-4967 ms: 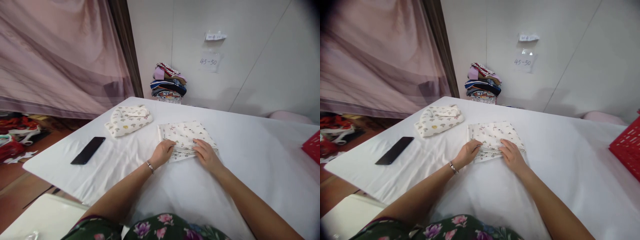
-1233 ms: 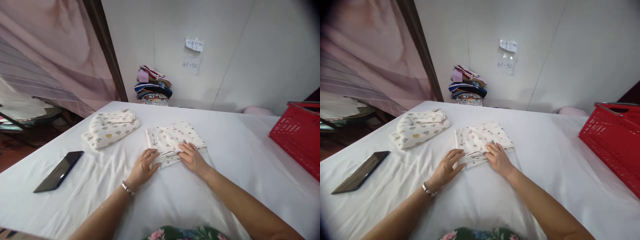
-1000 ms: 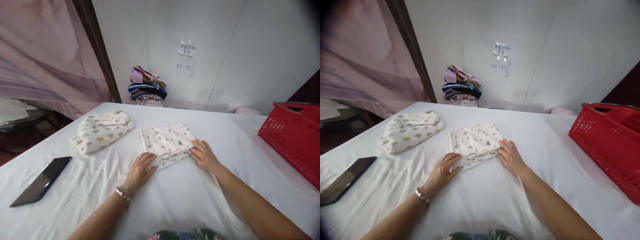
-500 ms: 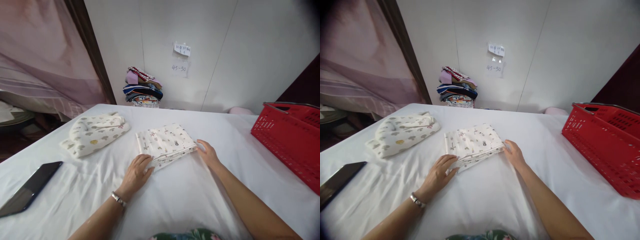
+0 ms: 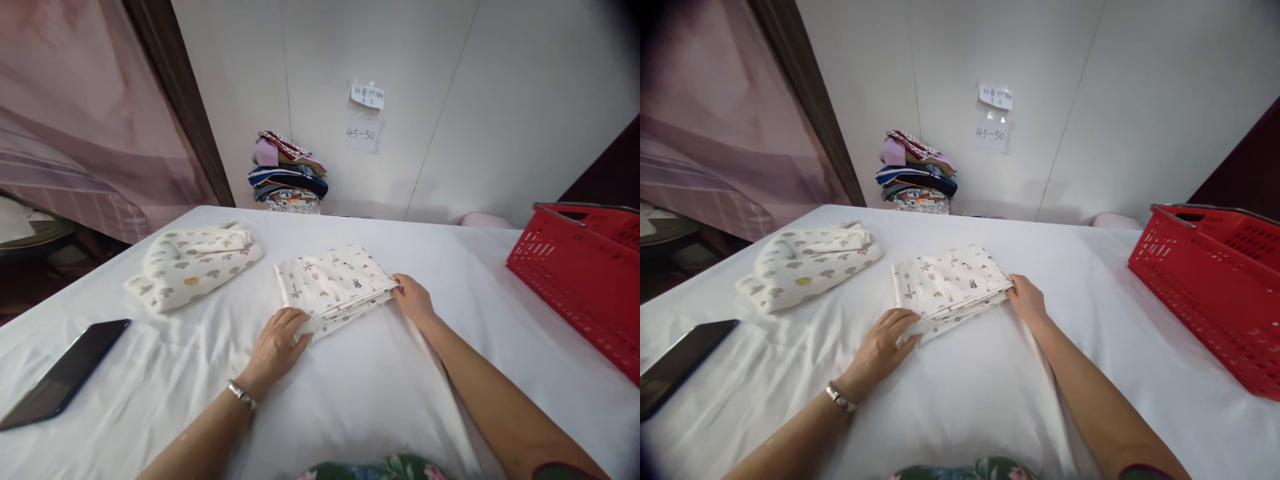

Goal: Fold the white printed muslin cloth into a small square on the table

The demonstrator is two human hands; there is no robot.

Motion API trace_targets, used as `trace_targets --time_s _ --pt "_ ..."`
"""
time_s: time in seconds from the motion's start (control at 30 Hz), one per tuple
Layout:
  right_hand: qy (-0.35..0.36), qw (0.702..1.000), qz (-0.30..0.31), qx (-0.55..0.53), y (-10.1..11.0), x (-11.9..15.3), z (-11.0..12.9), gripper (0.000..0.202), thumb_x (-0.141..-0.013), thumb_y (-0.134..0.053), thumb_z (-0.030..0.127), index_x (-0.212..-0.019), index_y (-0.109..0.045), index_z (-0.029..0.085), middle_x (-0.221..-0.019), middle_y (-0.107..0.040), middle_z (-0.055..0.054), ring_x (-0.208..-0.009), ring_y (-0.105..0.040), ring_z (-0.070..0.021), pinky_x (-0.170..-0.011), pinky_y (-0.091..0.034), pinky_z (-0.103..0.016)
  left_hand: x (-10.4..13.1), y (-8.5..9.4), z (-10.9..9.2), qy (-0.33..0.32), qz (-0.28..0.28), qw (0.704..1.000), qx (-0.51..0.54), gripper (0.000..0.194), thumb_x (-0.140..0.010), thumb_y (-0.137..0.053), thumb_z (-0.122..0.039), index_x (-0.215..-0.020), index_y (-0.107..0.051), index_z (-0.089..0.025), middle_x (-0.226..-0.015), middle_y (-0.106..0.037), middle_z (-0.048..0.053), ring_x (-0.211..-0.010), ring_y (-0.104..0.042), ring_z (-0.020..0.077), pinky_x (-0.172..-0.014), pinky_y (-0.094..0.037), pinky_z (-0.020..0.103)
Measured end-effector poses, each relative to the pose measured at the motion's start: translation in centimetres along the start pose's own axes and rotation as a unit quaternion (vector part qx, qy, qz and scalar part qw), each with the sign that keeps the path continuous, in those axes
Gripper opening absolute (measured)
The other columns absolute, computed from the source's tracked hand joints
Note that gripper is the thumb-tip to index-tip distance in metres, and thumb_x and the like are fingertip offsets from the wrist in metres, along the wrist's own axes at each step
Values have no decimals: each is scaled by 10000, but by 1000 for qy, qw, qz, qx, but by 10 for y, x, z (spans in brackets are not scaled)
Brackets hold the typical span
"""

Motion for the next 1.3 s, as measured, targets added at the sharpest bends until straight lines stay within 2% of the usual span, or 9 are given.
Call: trace_targets --time_s 0.37,0.57,0.7,0.8,0.87,0.97,1.07,1.2,1.3 --pt "-30 999 42 15 -3 2 -4 254 -842 -404 271 -1017 -586 246 -924 -653 -4 -788 -573 -155 -623 -368 -232 1 1 -3 2 0 1000 -22 282 -814 -537 -224 -1094 -525 -196 -1045 -582 77 -1006 -517 217 -847 -452 374" --pt "-59 996 66 32 -4 6 -5 294 -849 -383 301 -1065 -577 254 -830 -665 -17 -732 -578 -171 -565 -329 -231 3 10 0 47 -20 998 -35 296 -771 -612 -313 -1022 -526 -181 -1007 -583 76 -956 -518 228 -825 -434 387" --pt "-73 993 72 53 -6 8 -10 327 -843 -385 312 -1109 -567 254 -876 -670 -29 -754 -583 -178 -576 -340 -232 6 18 22 162 -18 986 38 213 -782 -583 -375 -881 -541 -192 -869 -580 28 -742 -545 151 -676 -453 291" --pt "-71 994 64 55 -7 9 -13 340 -841 -390 331 -1117 -571 252 -860 -668 -30 -742 -585 -179 -570 -351 -233 14 20 44 285 -11 955 80 204 -788 -553 -398 -754 -554 -197 -700 -545 -18 -587 -499 107 -563 -418 241" --pt "-68 994 59 58 -8 9 -16 346 -837 -393 345 -1115 -577 250 -844 -666 -33 -731 -586 -181 -565 -358 -237 17 20 51 321 -15 941 109 198 -776 -560 -392 -750 -569 -195 -672 -542 -24 -575 -490 101 -562 -417 235" --pt "-69 994 55 65 -11 9 -20 355 -831 -400 368 -1116 -580 255 -806 -664 -31 -707 -585 -188 -551 -364 -246 15 19 46 289 -17 944 158 177 -770 -562 -324 -896 -591 -203 -771 -571 -14 -602 -492 92 -600 -435 229" --pt "-69 995 43 65 -11 9 -22 365 -828 -404 385 -1118 -583 255 -782 -663 -32 -683 -584 -193 -537 -366 -252 11 13 33 228 21 957 177 251 -782 -532 -268 -1023 -588 -225 -875 -580 -2 -626 -496 87 -655 -447 234" --pt "-66 995 26 69 -10 9 -22 384 -824 -408 398 -1132 -585 252 -787 -669 -43 -661 -579 -196 -551 -381 -266 11 1 23 205 96 962 155 279 -790 -532 -295 -1056 -601 -246 -885 -586 1 -669 -527 104 -680 -442 238" --pt "-73 995 29 57 -11 8 -24 387 -820 -409 396 -1140 -583 264 -783 -665 -40 -660 -576 -194 -547 -384 -264 8 -2 20 196 102 963 153 223 -816 -501 -291 -996 -619 -234 -854 -580 1 -707 -541 114 -679 -436 229"
Point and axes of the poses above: each hand's wrist, its own x-axis away from the middle knuckle, its own y-axis out of the back of the hand, z = x × y, the point moved 7 cm from there along -x, towards the middle knuckle
